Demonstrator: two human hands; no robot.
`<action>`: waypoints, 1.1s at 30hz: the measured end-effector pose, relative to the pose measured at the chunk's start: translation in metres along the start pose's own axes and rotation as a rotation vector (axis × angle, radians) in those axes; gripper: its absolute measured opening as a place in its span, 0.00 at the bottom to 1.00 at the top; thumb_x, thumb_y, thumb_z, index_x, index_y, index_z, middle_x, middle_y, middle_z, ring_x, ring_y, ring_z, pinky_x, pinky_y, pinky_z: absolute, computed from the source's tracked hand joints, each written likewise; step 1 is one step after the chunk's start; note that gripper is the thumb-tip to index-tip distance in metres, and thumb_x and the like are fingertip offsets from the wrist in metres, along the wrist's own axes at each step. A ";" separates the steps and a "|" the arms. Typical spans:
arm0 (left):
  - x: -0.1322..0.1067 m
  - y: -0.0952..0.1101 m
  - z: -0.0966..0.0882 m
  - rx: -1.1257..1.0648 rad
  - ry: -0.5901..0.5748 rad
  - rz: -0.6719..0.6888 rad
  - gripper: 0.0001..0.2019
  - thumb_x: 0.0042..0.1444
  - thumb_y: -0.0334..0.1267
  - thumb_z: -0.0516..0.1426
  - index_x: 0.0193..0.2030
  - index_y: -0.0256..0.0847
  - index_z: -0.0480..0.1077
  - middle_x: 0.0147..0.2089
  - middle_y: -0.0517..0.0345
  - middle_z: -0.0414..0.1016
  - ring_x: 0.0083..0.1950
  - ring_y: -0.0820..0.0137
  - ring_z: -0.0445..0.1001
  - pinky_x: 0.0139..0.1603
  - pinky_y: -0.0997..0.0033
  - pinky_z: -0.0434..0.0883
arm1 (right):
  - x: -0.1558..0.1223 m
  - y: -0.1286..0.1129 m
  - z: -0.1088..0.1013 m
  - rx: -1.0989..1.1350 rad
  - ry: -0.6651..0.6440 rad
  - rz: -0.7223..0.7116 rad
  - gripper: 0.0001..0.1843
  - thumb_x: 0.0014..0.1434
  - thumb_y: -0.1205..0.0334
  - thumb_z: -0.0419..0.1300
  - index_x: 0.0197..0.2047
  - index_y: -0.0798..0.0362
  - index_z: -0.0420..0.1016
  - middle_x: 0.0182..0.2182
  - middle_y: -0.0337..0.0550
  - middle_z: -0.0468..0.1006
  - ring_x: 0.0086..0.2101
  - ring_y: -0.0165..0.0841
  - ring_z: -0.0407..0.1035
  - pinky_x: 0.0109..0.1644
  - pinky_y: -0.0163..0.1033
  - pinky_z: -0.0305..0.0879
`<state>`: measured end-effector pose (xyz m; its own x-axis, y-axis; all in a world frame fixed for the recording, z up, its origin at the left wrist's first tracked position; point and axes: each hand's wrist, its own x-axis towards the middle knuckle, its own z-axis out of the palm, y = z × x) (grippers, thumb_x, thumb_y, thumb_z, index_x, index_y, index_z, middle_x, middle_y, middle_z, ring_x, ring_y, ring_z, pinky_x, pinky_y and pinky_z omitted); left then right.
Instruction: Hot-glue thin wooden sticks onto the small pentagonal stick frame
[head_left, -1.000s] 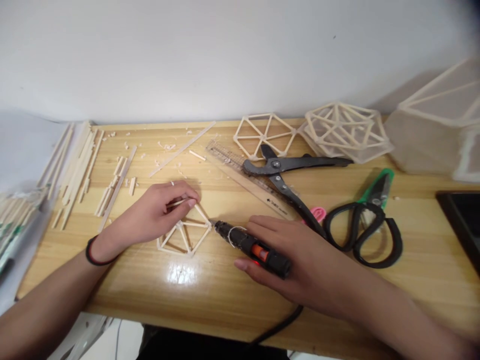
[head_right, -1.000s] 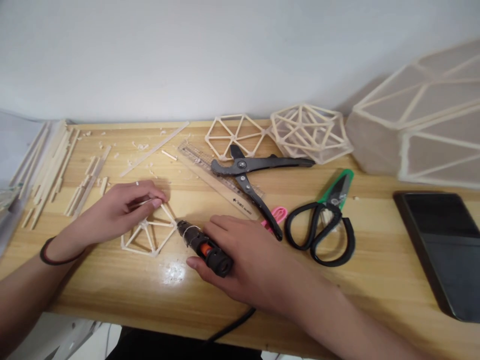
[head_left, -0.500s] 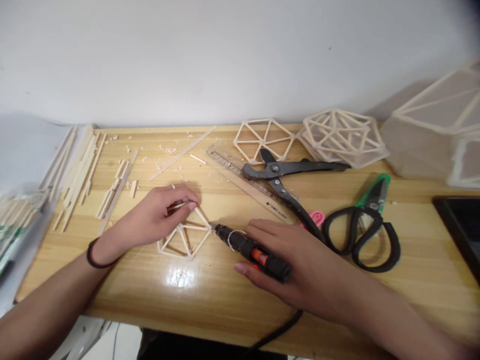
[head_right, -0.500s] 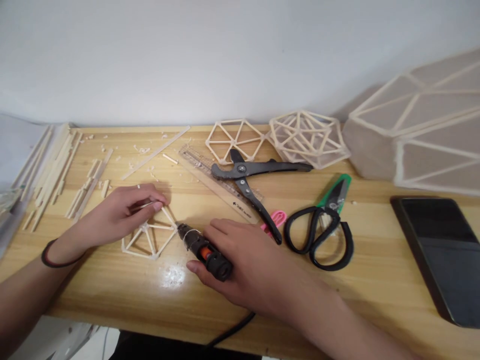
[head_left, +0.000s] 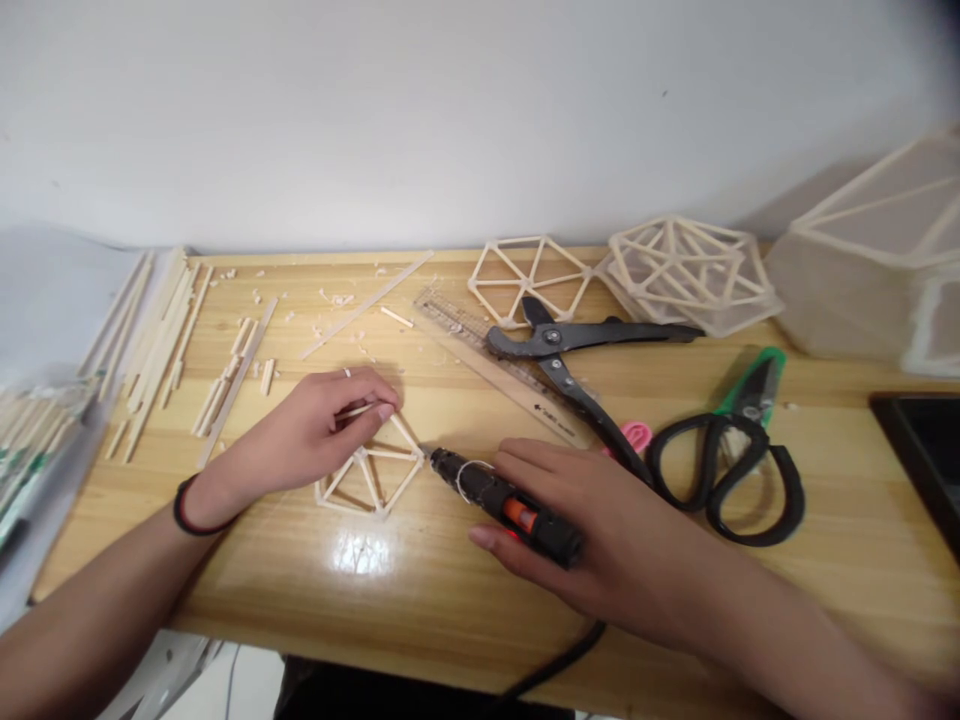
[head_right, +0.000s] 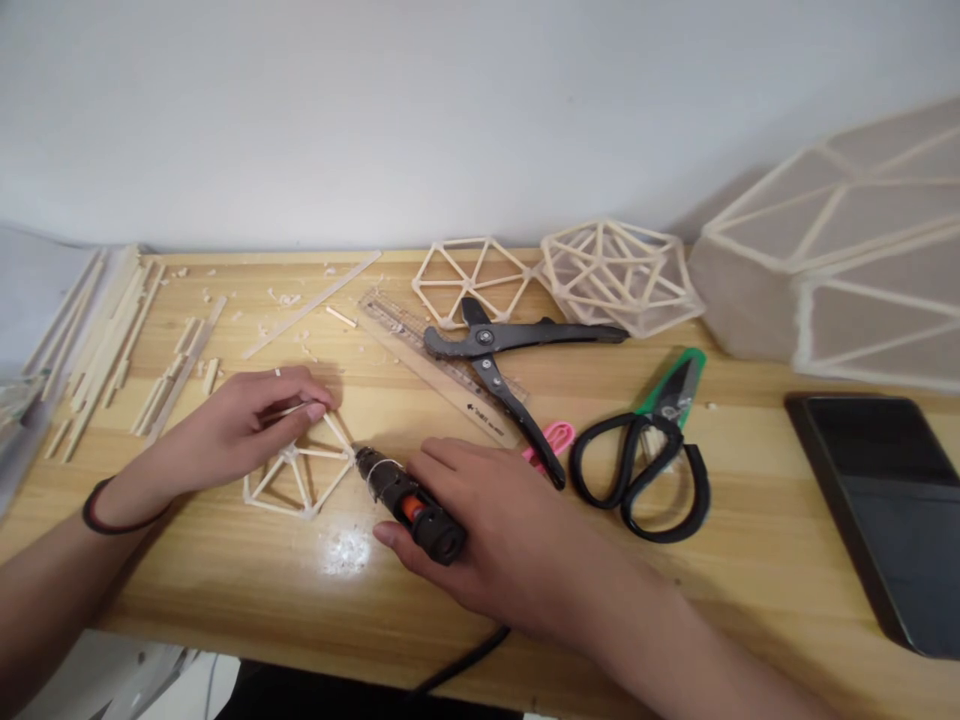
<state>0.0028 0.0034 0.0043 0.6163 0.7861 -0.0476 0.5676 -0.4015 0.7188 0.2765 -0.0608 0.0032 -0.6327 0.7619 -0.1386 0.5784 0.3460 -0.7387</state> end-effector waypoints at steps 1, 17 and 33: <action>0.000 0.000 0.000 0.001 0.000 -0.001 0.07 0.68 0.33 0.55 0.42 0.38 0.75 0.38 0.59 0.77 0.34 0.76 0.72 0.34 0.78 0.66 | 0.000 0.000 0.000 0.001 0.002 -0.002 0.12 0.68 0.54 0.60 0.35 0.50 0.67 0.33 0.42 0.73 0.35 0.37 0.70 0.37 0.40 0.61; 0.000 -0.002 0.000 0.015 0.000 -0.008 0.06 0.68 0.34 0.56 0.42 0.39 0.75 0.38 0.59 0.78 0.34 0.75 0.72 0.35 0.78 0.67 | -0.001 0.000 0.000 0.001 -0.005 0.006 0.11 0.68 0.53 0.60 0.36 0.50 0.67 0.34 0.42 0.74 0.35 0.38 0.71 0.38 0.41 0.62; 0.000 0.001 -0.001 0.037 -0.016 -0.034 0.08 0.69 0.37 0.54 0.43 0.40 0.75 0.39 0.58 0.78 0.34 0.73 0.73 0.36 0.76 0.69 | 0.001 -0.001 -0.002 0.003 0.013 0.006 0.13 0.67 0.54 0.61 0.33 0.50 0.66 0.32 0.42 0.74 0.34 0.37 0.71 0.34 0.39 0.61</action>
<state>0.0032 0.0034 0.0060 0.6049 0.7920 -0.0833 0.6079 -0.3917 0.6906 0.2758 -0.0594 0.0049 -0.6225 0.7710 -0.1345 0.5809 0.3399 -0.7396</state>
